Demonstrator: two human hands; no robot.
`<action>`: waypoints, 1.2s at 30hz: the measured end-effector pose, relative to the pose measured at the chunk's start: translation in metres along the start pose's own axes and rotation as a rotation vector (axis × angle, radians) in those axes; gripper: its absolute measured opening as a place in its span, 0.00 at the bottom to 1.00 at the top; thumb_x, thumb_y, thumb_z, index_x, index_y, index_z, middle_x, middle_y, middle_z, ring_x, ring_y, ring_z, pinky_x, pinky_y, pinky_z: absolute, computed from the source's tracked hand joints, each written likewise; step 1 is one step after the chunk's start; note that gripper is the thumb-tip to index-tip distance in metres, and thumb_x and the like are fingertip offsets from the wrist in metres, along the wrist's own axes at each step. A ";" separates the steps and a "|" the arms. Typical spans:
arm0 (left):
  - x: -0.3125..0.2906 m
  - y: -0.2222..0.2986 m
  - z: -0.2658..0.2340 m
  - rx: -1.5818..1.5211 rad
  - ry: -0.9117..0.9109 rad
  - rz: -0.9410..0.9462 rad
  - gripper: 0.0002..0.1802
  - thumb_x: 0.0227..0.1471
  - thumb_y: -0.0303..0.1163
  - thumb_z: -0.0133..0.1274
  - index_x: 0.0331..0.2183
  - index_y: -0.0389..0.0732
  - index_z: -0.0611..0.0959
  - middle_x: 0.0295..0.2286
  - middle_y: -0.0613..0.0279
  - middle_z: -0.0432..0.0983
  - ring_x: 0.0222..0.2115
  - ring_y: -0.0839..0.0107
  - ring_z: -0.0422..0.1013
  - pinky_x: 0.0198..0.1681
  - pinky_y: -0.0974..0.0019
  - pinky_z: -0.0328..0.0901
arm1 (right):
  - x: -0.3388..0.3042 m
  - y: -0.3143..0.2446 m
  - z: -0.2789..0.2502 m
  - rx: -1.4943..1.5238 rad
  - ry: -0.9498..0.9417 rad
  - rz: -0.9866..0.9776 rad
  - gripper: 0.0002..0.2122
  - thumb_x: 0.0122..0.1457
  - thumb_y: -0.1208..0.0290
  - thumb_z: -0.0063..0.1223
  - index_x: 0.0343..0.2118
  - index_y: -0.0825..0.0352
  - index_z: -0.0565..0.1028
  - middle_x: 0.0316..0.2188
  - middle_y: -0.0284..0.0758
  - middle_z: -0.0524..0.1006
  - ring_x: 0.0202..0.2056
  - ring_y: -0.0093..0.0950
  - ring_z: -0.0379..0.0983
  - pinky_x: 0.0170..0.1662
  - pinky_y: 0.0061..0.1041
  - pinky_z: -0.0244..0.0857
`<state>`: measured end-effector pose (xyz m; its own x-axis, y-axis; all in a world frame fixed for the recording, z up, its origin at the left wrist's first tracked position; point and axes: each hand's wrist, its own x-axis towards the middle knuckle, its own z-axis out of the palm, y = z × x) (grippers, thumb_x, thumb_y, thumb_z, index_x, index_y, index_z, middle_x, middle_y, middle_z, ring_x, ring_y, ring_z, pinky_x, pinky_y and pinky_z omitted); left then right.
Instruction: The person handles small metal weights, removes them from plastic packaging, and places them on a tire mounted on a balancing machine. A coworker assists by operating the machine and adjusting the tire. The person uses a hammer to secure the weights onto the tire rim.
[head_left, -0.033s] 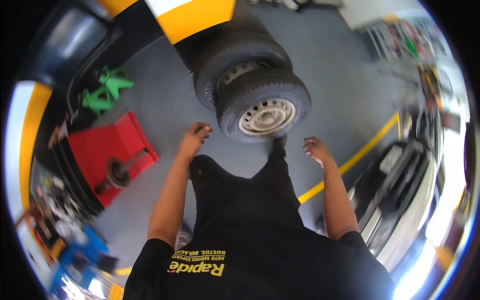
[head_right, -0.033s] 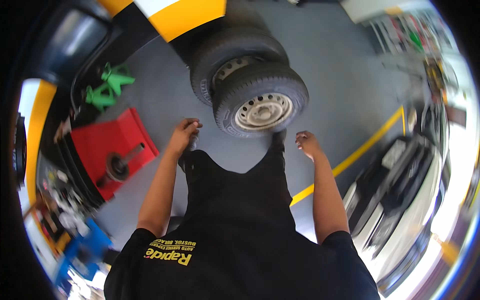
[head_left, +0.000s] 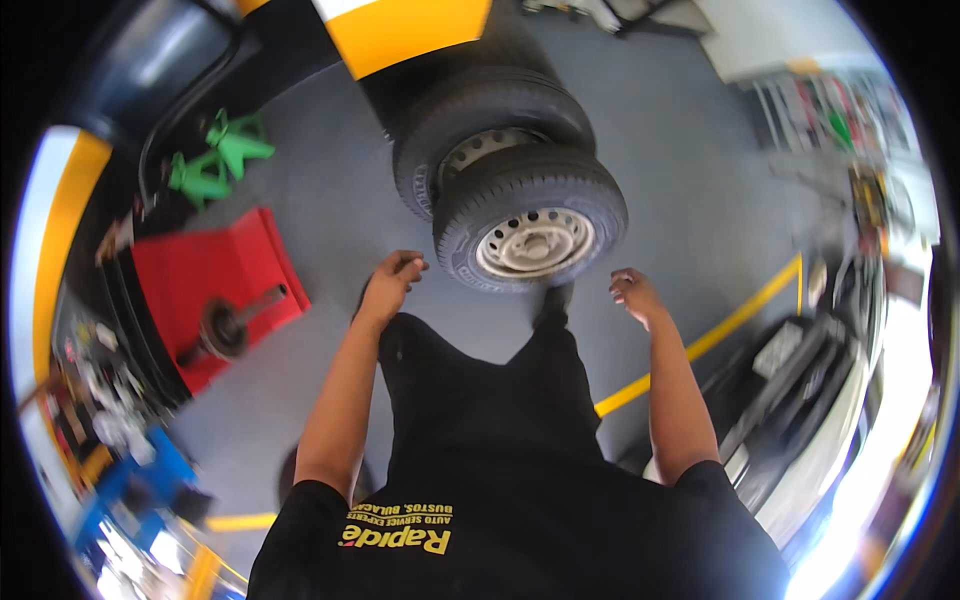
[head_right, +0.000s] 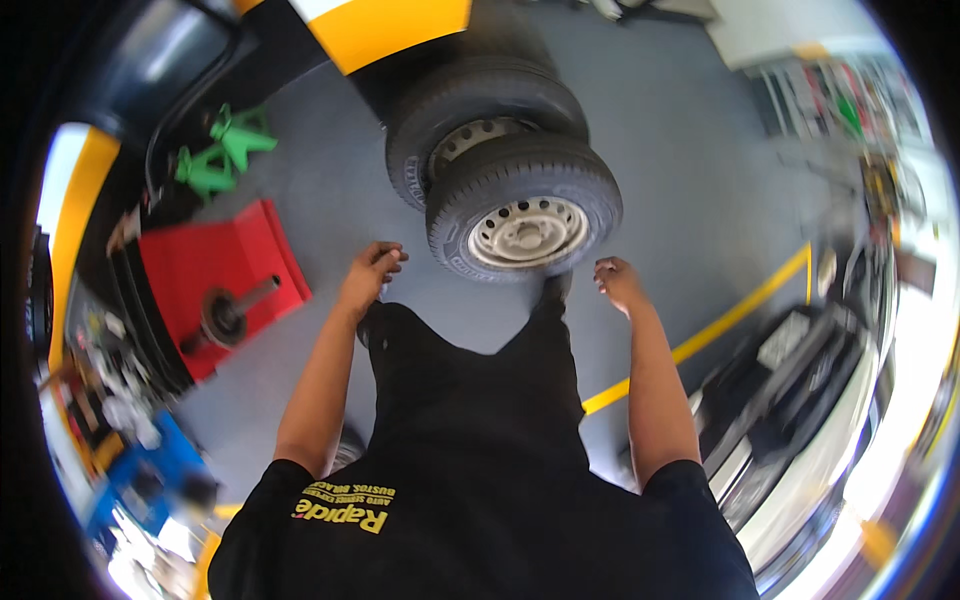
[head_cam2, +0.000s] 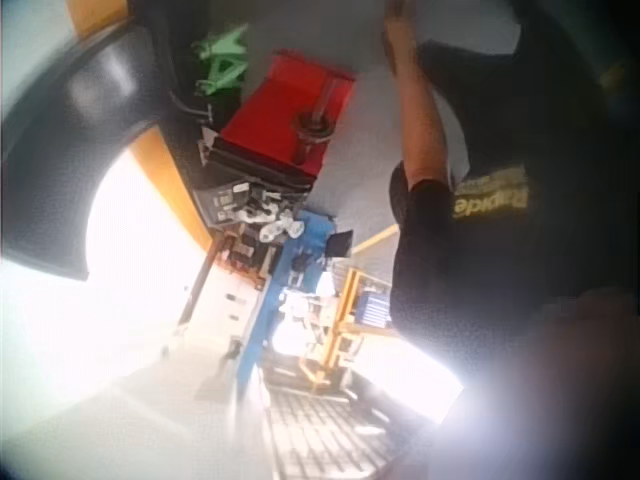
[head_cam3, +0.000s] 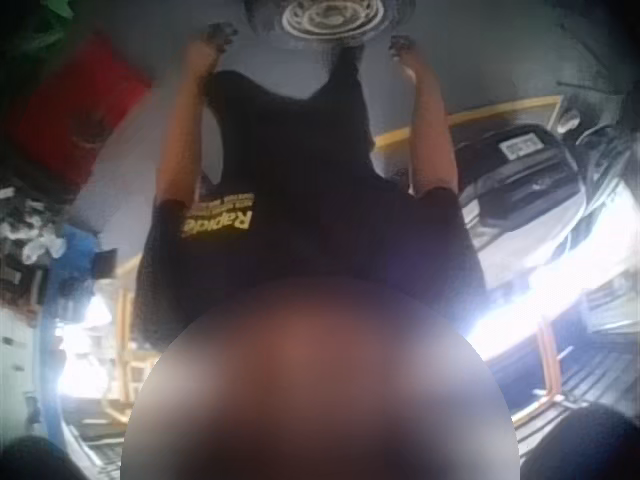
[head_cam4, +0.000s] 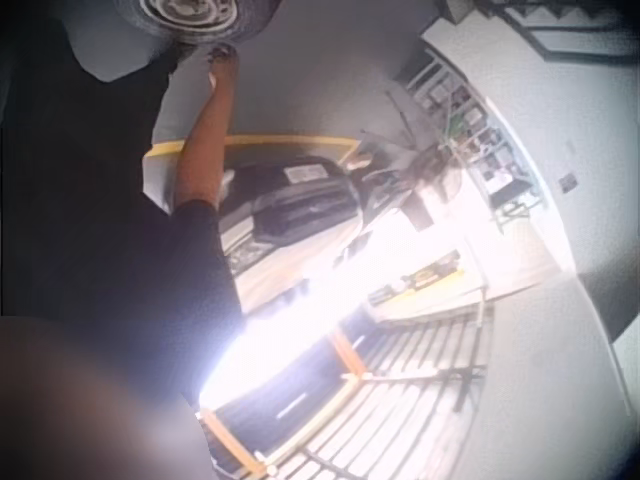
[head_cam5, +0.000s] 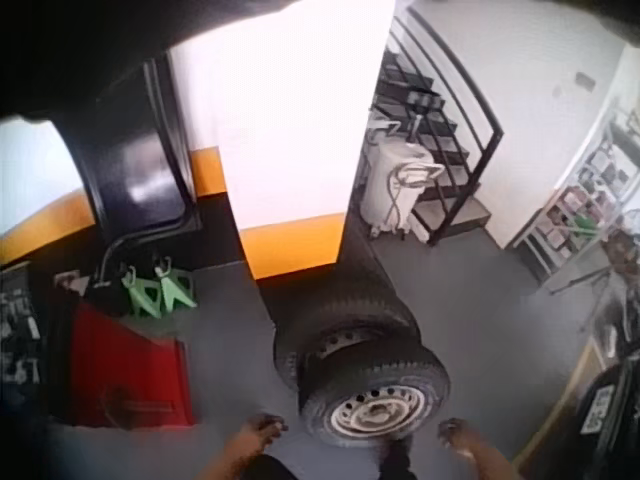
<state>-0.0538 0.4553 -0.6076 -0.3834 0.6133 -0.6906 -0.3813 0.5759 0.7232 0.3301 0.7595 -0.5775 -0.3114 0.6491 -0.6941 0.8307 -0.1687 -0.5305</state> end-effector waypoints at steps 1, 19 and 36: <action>-0.008 -0.023 0.029 -0.029 0.065 -0.032 0.21 0.60 0.45 0.54 0.49 0.41 0.79 0.45 0.63 0.81 0.40 0.72 0.72 0.44 0.67 0.65 | 0.052 0.002 -0.027 -0.061 -0.086 -0.088 0.15 0.64 0.64 0.49 0.47 0.68 0.77 0.36 0.37 0.82 0.32 0.27 0.78 0.35 0.28 0.71; 0.052 -0.133 0.279 -0.263 0.107 -0.212 0.20 0.63 0.44 0.52 0.49 0.39 0.78 0.44 0.59 0.80 0.44 0.69 0.72 0.48 0.64 0.65 | 0.384 -0.048 -0.015 -0.218 0.065 -0.387 0.39 0.62 0.38 0.45 0.61 0.72 0.67 0.60 0.55 0.69 0.63 0.47 0.63 0.65 0.37 0.54; -0.007 -0.154 0.447 -0.870 0.659 0.062 0.46 0.61 0.67 0.41 0.67 0.44 0.60 0.64 0.55 0.59 0.64 0.59 0.57 0.62 0.48 0.58 | 0.105 -0.004 0.013 -0.549 -0.040 -1.082 0.41 0.56 0.38 0.57 0.61 0.71 0.63 0.57 0.51 0.67 0.58 0.49 0.63 0.61 0.44 0.57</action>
<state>0.3837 0.6039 -0.7083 -0.6983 0.0688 -0.7125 -0.7108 -0.1844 0.6788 0.2880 0.8187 -0.6549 -0.9711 0.2353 -0.0397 0.2148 0.7895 -0.5749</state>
